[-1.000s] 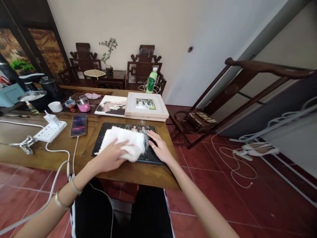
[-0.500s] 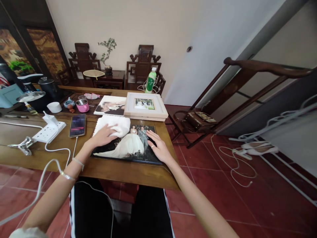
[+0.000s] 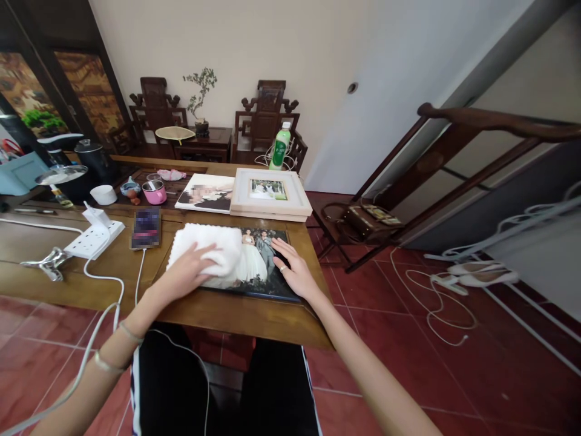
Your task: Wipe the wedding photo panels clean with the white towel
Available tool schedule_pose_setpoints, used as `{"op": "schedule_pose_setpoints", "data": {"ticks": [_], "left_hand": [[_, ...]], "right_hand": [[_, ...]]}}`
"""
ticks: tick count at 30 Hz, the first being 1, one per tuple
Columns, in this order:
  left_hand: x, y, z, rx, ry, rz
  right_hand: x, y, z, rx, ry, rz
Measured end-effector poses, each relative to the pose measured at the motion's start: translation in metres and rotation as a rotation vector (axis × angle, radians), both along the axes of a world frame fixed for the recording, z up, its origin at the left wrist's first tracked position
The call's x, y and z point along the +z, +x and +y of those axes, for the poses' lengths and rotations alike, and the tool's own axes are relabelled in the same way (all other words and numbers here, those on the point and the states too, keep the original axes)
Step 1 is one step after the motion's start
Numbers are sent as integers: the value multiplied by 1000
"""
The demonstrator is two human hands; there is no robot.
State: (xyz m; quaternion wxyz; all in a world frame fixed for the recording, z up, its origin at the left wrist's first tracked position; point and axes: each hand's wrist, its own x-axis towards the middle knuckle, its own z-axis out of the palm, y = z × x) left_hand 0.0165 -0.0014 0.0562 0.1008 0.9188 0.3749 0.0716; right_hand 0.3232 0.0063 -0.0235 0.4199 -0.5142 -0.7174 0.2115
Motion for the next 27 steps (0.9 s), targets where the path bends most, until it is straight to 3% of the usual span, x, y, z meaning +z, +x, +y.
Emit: {"op": "schedule_pose_setpoints", "data": {"ticks": [5, 9, 12, 16, 19, 21, 24, 27], "left_hand": [[-8, -8, 74, 136, 8, -15], [-4, -14, 93, 155, -36, -33], [1, -23, 74, 110, -85, -41], [12, -39, 16, -46, -238, -56], [21, -50, -28, -96, -338, -50], [25, -52, -45, -108, -364, -38], [24, -48, -45, -65, -316, -11], [16, -36, -21, 20, -209, 9]], "right_hand": [[1, 1, 0, 11, -12, 12], [2, 1, 0, 13, -16, 20], [2, 0, 0, 12, -14, 28], [2, 0, 0, 9, -8, 30], [2, -1, -1, 0, -5, 28], [1, -1, -1, -1, -1, 27], [1, -1, -1, 0, 1, 20], [1, -1, -1, -1, 1, 14]]}}
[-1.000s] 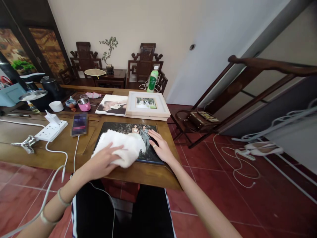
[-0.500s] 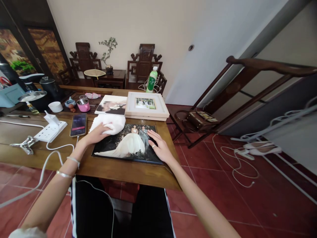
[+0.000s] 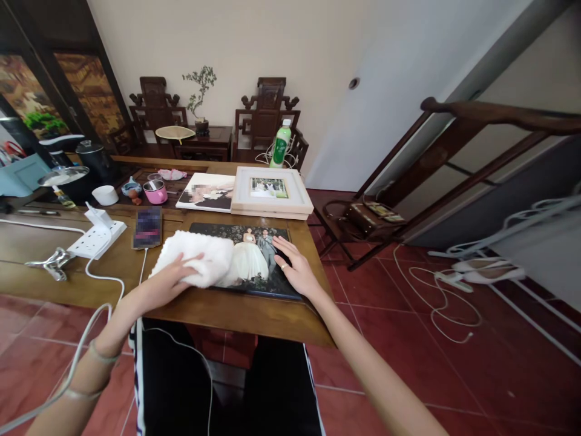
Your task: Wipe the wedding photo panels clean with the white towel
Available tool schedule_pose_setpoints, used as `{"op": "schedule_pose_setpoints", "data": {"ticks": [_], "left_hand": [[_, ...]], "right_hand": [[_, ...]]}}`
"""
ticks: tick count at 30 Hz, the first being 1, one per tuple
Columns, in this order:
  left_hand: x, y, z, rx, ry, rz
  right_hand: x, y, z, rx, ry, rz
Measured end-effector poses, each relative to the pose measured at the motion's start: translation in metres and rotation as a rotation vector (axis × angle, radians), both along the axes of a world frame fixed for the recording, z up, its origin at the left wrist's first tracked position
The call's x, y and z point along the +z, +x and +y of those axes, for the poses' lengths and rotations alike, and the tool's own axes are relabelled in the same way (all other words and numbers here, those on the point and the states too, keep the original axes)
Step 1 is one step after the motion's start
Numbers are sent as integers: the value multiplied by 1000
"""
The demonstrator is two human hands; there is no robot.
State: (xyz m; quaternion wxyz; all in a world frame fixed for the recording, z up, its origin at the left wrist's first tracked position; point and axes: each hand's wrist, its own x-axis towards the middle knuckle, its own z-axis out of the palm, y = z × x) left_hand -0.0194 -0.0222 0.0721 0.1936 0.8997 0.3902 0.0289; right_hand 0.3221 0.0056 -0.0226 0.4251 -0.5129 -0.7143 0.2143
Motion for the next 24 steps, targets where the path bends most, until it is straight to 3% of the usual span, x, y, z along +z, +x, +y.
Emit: {"op": "schedule_pose_setpoints", "data": {"ticks": [5, 9, 13, 16, 21, 24], "left_hand": [[-15, 26, 55, 177, 185, -24], [-19, 35, 98, 232, 232, -34], [-18, 32, 112, 211, 231, -27], [-16, 30, 85, 170, 206, -3], [-13, 47, -5, 41, 100, 26], [-14, 65, -40, -45, 91, 4]], "right_hand": [[0, 1, 0, 6, -2, 10], [0, 1, 1, 10, 2, 8], [1, 1, 1, 15, -4, 27], [1, 1, 1, 10, -3, 24], [1, 0, 1, 8, 1, 14], [0, 0, 1, 10, 4, 20]]}}
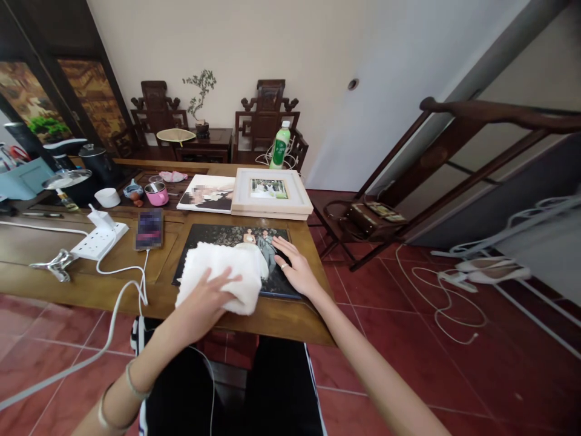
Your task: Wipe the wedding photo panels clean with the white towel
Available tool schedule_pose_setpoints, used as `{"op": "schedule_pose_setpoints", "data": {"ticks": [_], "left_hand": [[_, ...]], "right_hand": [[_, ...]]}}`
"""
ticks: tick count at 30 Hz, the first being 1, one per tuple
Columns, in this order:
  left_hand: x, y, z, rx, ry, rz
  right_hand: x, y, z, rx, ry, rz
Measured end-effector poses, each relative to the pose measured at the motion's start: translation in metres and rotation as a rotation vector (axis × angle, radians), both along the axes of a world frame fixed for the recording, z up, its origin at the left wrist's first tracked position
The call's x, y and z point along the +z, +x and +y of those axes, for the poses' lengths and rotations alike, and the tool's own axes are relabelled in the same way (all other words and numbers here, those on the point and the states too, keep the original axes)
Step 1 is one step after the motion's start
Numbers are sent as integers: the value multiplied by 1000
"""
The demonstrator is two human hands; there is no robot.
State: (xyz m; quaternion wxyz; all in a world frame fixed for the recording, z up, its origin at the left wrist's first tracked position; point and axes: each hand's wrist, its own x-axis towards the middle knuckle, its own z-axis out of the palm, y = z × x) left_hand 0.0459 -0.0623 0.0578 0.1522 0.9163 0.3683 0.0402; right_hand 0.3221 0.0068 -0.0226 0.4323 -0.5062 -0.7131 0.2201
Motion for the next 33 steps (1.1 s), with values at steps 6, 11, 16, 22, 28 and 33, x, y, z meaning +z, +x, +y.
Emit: {"op": "schedule_pose_setpoints", "data": {"ticks": [6, 11, 16, 22, 28, 33], "left_hand": [[-1, 27, 38, 29, 65, 33], [-1, 40, 97, 173, 165, 127], [1, 46, 89, 132, 175, 186], [10, 42, 3, -59, 117, 196], [14, 44, 0, -91, 93, 205], [9, 63, 73, 4, 127, 250]], "right_hand": [[0, 0, 0, 5, 1, 0], [1, 1, 0, -3, -13, -9], [2, 1, 1, 2, -17, -20], [1, 2, 1, 5, 4, -19], [1, 2, 1, 20, 6, -21], [-1, 3, 2, 7, 6, -37]]}}
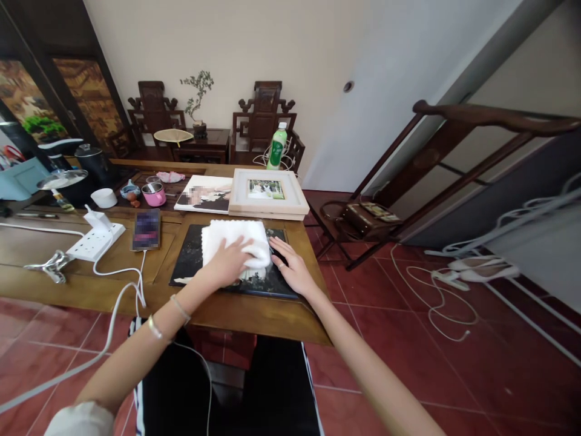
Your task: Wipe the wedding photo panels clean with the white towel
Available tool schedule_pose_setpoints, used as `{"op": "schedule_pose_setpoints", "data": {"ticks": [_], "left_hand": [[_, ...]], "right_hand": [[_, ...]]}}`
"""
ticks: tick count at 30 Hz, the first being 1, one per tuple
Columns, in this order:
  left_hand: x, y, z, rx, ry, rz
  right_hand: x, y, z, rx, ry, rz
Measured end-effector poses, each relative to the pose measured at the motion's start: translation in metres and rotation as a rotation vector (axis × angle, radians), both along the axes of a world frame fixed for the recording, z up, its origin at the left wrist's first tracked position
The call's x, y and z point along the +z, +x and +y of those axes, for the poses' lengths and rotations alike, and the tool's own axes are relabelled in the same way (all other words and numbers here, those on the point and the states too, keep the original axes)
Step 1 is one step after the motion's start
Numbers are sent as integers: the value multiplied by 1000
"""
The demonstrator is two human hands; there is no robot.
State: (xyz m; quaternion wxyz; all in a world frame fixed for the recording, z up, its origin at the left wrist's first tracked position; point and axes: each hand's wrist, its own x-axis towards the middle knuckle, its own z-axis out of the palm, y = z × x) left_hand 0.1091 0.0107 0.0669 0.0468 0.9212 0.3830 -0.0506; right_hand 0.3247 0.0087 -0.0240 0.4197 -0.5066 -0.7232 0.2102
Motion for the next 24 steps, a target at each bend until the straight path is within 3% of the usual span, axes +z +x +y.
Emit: {"op": "schedule_pose_setpoints", "data": {"ticks": [3, 6, 12, 15, 17, 20, 24], "left_hand": [[-2, 13, 24, 32, 40, 5], [-4, 20, 18, 53, 81, 4], [-6, 17, -49, 91, 154, 42], [-7, 15, -85, 51, 131, 82], [-6, 14, -97, 28, 104, 75], [-4, 14, -88, 35, 110, 34], [-1, 17, -45, 48, 92, -41]], "right_hand": [[-1, 0, 1, -6, -10, 3], [-1, 0, 1, -10, -10, 14], [-1, 0, 1, 6, 3, 15], [0, 1, 1, 14, -5, 30], [0, 1, 1, 18, -7, 44], [0, 1, 1, 18, -13, 71], [-1, 1, 3, 4, -57, 164]]}}
